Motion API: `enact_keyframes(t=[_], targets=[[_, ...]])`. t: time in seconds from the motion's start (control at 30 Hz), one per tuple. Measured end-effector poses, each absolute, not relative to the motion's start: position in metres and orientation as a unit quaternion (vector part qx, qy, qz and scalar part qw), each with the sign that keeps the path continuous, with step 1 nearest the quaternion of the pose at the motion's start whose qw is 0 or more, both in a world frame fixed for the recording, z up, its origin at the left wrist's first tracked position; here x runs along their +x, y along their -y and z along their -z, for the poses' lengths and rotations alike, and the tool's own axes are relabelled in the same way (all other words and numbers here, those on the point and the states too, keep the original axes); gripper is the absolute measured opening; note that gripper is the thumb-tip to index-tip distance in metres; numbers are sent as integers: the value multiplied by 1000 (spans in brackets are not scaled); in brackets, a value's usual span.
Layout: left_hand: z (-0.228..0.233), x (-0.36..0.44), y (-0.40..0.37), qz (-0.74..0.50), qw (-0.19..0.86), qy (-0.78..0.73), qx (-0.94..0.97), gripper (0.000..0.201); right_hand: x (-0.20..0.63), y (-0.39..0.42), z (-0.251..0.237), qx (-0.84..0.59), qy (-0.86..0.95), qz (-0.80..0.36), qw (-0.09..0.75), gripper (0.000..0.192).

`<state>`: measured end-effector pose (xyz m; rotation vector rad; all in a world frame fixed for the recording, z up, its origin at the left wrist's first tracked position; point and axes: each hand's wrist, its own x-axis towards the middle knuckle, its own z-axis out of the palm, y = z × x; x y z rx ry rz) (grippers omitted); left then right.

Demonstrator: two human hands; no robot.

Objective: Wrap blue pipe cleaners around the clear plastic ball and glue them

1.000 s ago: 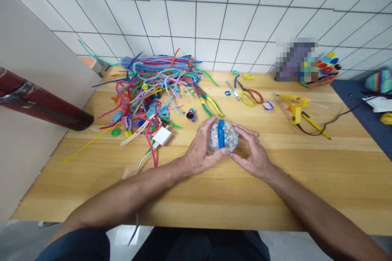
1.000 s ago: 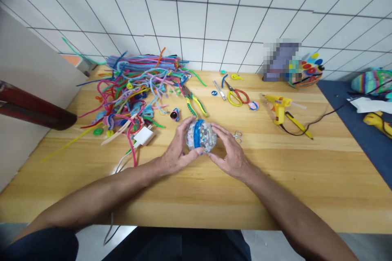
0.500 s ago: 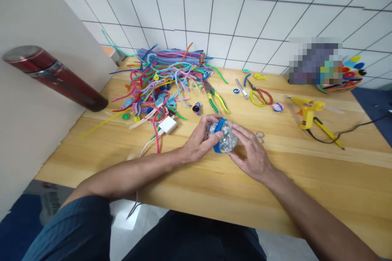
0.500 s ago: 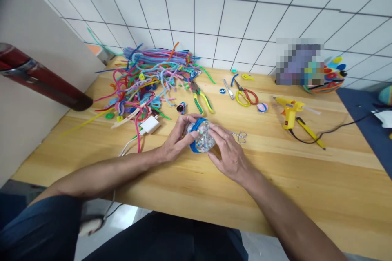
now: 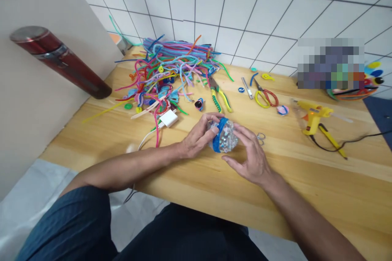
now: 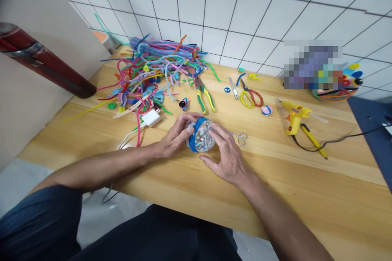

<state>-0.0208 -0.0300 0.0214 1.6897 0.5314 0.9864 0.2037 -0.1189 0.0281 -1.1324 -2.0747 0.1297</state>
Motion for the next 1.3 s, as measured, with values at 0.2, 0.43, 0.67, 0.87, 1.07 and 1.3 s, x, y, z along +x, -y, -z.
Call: enact_keyframes(t=[0.2,0.43,0.67,0.87,1.07,1.3], targets=[[-21,-23,29,-409,515,-205,725,38,202,118,-25,-448,804,-40,389,93],[-20,-24,29,-409,464,-178,766,33,198,119,-24,-461,793,-44,396,94],[-15,-22,25,-420,400,-164,798,65,196,117,-24,-476,790,-74,378,101],[-18,-23,23,-377,425,-195,800,61,198,113,-25,-451,806,-67,377,105],[-19,-21,23,-418,344,-191,819,65,201,115,-18,-485,783,-70,385,113],[-18,-20,22,-423,326,-188,824,60,196,114,-18,-495,773,-68,391,100]])
